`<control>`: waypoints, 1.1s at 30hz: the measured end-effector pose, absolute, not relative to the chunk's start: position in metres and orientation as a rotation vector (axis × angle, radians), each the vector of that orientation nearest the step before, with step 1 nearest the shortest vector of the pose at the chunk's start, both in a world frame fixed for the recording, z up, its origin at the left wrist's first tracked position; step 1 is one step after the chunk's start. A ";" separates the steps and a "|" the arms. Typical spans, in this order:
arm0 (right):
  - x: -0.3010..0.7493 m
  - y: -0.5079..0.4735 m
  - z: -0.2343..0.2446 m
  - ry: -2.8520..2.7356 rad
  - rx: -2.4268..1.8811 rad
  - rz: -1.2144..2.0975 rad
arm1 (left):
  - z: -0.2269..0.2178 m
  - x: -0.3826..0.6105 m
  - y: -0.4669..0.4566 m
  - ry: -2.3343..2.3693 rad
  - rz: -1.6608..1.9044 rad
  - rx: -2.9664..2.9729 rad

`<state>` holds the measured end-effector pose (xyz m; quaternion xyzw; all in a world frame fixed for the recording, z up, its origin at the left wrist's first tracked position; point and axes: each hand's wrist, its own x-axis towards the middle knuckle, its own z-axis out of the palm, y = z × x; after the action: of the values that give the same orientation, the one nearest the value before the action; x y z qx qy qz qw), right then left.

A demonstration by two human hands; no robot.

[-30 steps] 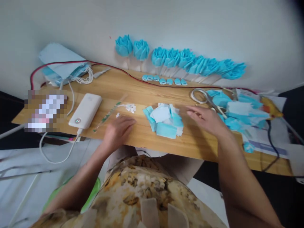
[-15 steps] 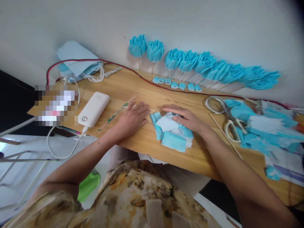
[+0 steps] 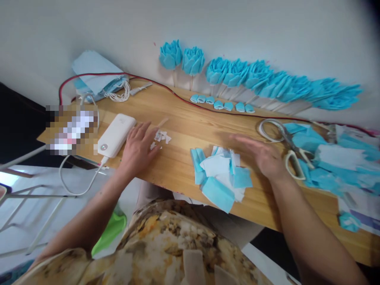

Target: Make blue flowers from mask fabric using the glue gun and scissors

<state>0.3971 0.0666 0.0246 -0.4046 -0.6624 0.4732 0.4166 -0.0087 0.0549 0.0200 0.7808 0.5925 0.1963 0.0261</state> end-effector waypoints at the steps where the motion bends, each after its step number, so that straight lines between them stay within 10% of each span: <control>1: 0.400 0.066 0.024 -1.548 -1.025 1.177 | 0.019 -0.016 0.053 1.842 0.587 2.374; 24: 0.398 0.068 0.019 -1.304 -1.075 1.210 | 0.024 0.040 0.092 1.565 0.321 2.706; 33: 0.397 0.067 0.019 -1.300 -1.067 1.210 | 0.046 -0.019 0.090 1.856 0.726 2.440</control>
<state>0.3970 0.0668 0.0189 -0.4432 -0.5399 0.5023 0.5097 -0.0190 0.0898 0.0457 0.7744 0.5892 0.2305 -0.0045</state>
